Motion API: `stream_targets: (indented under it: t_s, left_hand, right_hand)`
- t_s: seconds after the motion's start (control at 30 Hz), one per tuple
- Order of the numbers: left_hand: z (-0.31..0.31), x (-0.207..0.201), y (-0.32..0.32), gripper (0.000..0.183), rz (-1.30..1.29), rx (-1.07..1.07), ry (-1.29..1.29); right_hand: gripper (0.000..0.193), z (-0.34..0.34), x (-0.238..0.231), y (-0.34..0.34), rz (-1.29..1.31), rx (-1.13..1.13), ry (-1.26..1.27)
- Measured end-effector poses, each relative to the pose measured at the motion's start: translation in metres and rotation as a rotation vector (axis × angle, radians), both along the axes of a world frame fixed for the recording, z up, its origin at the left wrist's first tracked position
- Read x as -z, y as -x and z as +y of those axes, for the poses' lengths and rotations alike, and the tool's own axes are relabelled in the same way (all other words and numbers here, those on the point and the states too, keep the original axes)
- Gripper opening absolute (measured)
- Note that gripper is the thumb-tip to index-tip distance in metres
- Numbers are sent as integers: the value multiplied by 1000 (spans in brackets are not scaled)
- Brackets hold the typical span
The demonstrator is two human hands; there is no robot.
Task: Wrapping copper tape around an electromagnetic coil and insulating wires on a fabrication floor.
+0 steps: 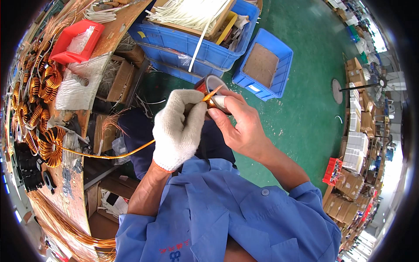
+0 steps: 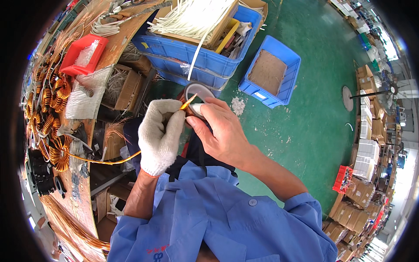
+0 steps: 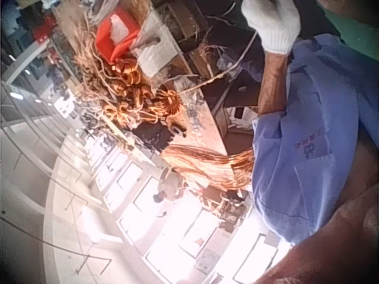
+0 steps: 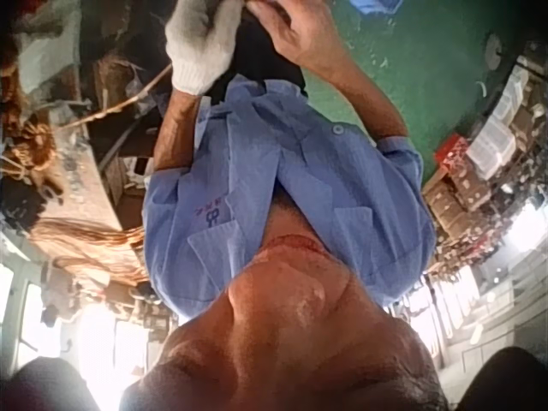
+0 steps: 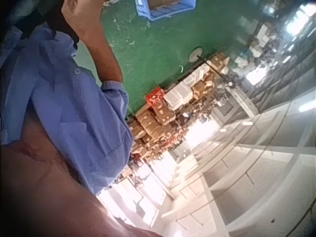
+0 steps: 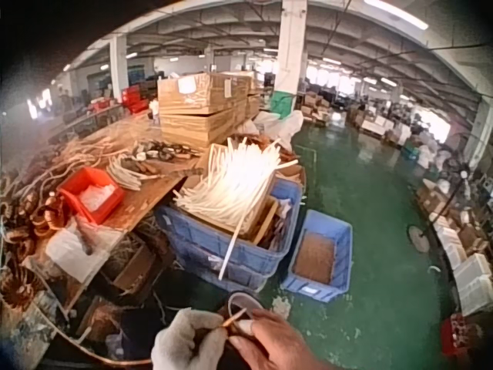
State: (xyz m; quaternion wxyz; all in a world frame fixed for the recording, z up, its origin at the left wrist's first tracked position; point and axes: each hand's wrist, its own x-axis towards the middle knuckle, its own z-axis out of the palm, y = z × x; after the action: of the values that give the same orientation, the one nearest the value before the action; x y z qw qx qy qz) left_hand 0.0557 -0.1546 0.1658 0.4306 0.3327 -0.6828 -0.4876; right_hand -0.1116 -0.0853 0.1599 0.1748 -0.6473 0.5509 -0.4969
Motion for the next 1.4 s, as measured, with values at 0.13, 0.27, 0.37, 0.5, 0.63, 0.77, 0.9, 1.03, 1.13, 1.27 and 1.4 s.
stream_targets:
  t_s: [0.13, 0.27, 0.37, 0.5, 0.63, 0.77, 0.9, 1.03, 1.13, 1.27, 1.4]
  left_hand:
    - [-3, -8, -5, 9, 31, 40, -178]
    - [-20, -2, -13, 8, -76, -43, -125]
    - [-47, -1, -34, 8, -63, -142, -247]
    - [-35, -13, -33, 9, 1, -30, -413]
    - [-19, -37, -24, 13, 178, 39, -541]
    - [-2, -53, -12, 31, 152, 56, -458]
    - [0, -44, -10, 50, 137, 105, -447]
    - [-8, -40, -15, 41, 102, 150, -519]
    - [-8, -33, -16, 30, 116, 140, -484]
    - [-7, -33, -14, 20, 105, 126, -424]
    - [-8, -31, -11, 15, 112, 93, -399]
  right_hand:
    - [16, 10, -13, 5, -91, -6, -156]
    - [22, 25, -44, 11, -413, 56, -464]
    - [23, 38, -68, 40, -866, 58, -487]
    - [31, 32, -75, 42, -835, -38, -383]
    - [43, 25, -48, 31, -733, -139, -325]
    - [48, 16, -27, 15, -684, -105, -320]
    - [47, 12, -19, 7, -640, -144, -267]
    - [51, 13, -10, 4, -473, -142, -174]
    - [53, 13, -7, 5, -282, -120, -99]
    - [53, 14, -12, 6, -163, -115, -68]
    - [52, 14, -11, 5, -138, -98, -18]
